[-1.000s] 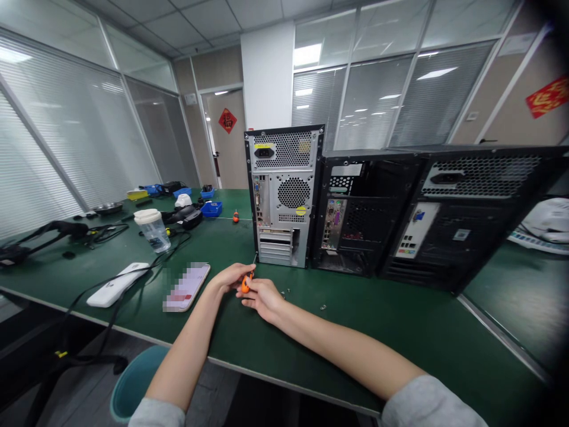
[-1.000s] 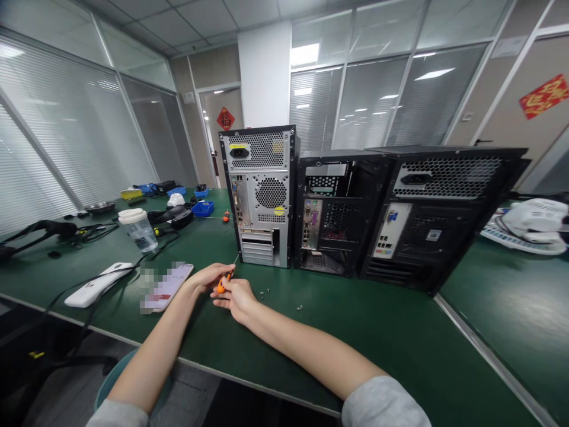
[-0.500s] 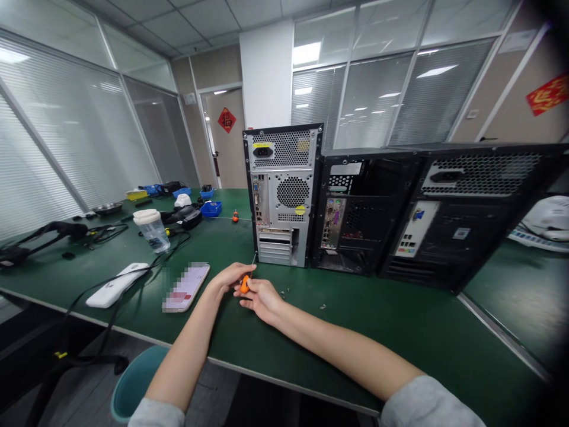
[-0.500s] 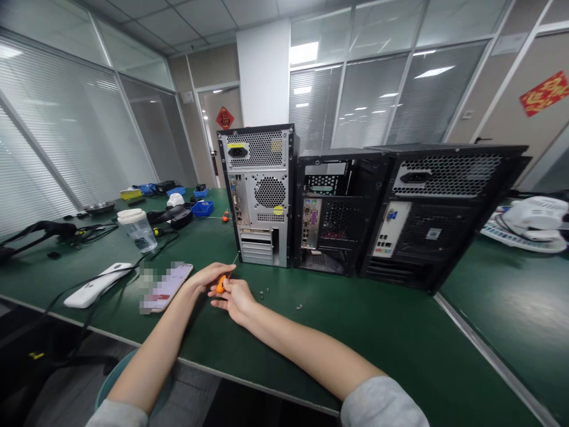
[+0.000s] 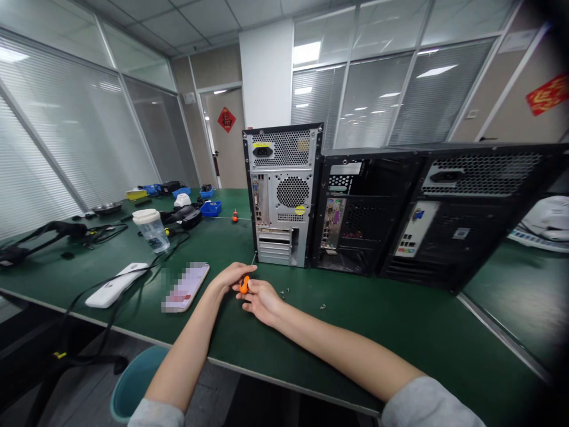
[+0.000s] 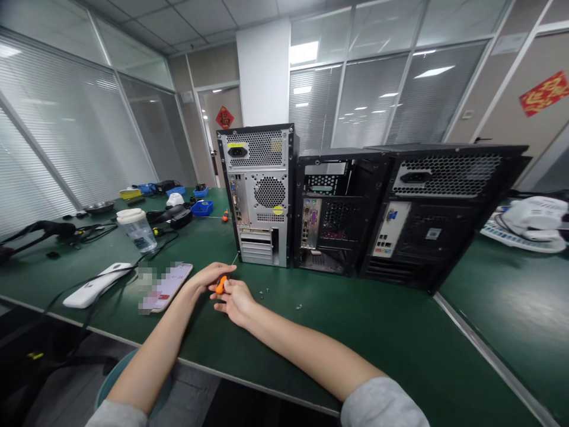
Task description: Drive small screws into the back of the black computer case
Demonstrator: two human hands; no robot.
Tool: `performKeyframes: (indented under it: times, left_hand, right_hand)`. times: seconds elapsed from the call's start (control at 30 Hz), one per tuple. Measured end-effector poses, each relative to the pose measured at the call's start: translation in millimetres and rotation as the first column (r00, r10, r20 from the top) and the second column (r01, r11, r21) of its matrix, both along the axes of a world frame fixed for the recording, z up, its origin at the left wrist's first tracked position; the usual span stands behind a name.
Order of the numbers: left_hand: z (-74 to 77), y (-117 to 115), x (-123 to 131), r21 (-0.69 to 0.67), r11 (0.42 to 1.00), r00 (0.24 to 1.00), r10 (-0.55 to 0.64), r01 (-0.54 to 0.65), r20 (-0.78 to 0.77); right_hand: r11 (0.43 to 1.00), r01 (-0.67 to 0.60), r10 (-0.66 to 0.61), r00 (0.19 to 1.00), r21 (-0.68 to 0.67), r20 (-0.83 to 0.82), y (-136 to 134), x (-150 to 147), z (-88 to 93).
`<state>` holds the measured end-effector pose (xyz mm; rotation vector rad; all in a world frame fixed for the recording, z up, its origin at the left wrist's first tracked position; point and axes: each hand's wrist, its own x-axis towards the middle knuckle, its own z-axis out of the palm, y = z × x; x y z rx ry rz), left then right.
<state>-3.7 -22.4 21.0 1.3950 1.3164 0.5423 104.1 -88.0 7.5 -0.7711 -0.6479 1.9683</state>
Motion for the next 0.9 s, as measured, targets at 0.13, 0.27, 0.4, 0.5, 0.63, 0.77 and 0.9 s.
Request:
performKeyframes:
  times: [0.13, 0.27, 0.4, 0.5, 0.63, 0.77, 0.9]
  left_hand:
    - [-4.0, 2.7, -0.3, 0.006, 1.0, 1.0, 0.012, -0.012, -0.023]
    - [-8.0, 5.8, -0.6, 0.022, 0.999, 0.999, 0.03, -0.029, -0.034]
    - [-11.4, 7.9, -0.8, 0.045, 0.998, 0.998, 0.049, -0.047, -0.051]
    - [-13.7, 9.1, -1.1, 0.072, 0.996, 0.996, 0.063, -0.058, -0.062]
    - [-16.8, 10.5, -1.0, 0.113, 0.991, 0.993, 0.081, -0.071, -0.085]
    - [-19.7, 11.5, -0.1, 0.143, 0.985, 0.991, 0.105, -0.092, -0.087]
    - [-19.1, 11.0, 1.3, 0.161, 0.981, 0.986, 0.123, -0.104, -0.114]
  right_hand:
    - [1.0, 0.002, -0.002, 1.0, -0.012, -0.007, -0.1, 0.5, -0.3]
    - [1.0, 0.011, -0.011, 1.0, -0.013, -0.023, -0.1, 0.5, -0.6]
    - [1.0, 0.026, -0.026, 0.999, -0.015, -0.04, -0.1, -0.2, -1.7]
    - [0.999, 0.035, -0.036, 0.998, -0.023, -0.046, 0.0, -0.7, -2.6]
    - [0.999, 0.045, -0.046, 0.998, -0.029, -0.045, -0.7, -0.9, -2.2]
    - [0.999, 0.039, -0.04, 0.998, -0.025, -0.043, -1.8, -0.8, -1.4]
    - [1.0, 0.028, -0.028, 0.999, -0.015, -0.044, -1.6, -0.8, -2.1]
